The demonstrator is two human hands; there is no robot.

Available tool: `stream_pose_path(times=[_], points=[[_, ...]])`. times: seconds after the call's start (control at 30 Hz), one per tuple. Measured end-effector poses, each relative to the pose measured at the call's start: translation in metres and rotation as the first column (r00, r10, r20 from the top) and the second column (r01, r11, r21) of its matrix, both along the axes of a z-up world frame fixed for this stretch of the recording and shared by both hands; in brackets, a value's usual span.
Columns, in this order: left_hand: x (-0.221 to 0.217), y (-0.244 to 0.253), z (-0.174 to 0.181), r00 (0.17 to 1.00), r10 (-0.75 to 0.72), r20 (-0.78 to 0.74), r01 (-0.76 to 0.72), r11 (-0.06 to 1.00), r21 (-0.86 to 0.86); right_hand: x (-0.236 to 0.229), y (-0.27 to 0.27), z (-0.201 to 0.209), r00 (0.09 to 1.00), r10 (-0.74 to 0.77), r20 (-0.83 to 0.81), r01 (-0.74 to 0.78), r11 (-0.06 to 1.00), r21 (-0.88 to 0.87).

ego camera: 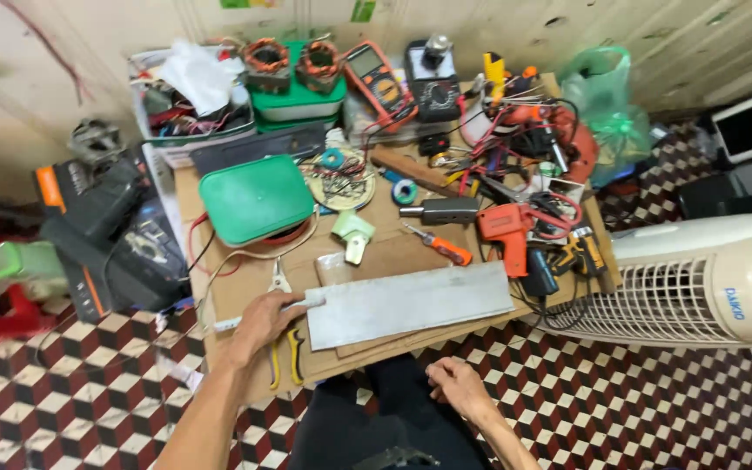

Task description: Measuring and marking dimensions on a piece of sheet metal for repair or fabrication.

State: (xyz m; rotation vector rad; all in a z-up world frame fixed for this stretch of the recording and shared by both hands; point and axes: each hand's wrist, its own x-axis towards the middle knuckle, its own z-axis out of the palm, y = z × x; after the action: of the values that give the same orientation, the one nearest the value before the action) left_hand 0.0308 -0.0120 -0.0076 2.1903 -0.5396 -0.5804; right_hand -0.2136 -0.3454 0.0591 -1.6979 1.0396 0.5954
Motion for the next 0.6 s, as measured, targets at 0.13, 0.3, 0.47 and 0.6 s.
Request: stream_pose_path(times=[0.13, 0.3, 0.47, 0.6], points=[[0.006, 0.003, 0.008, 1.0, -0.011, -0.014, 0.012, 0.998, 0.057, 0.027, -0.013, 0.014, 0.992, -0.04, 0.118, 0.037, 0.999, 0.027], [0.01, -0.005, 0.0, 0.997, -0.058, -0.05, 0.065, 0.985, 0.159, 0.083, -0.048, 0.033, 0.964, -0.055, 0.259, 0.093, 0.986, -0.136], [0.001, -0.028, 0.044, 1.0, 0.013, -0.017, -0.006, 0.947, 0.323, 0.133, -0.08, 0.047, 0.814, 0.231, 0.532, 0.012, 0.911, -0.413], [-0.018, -0.076, 0.063, 0.992, 0.118, -0.051, -0.109, 0.983, 0.148, 0.165, -0.092, 0.062, 0.877, -0.208, 0.433, 0.247, 0.968, -0.036]])
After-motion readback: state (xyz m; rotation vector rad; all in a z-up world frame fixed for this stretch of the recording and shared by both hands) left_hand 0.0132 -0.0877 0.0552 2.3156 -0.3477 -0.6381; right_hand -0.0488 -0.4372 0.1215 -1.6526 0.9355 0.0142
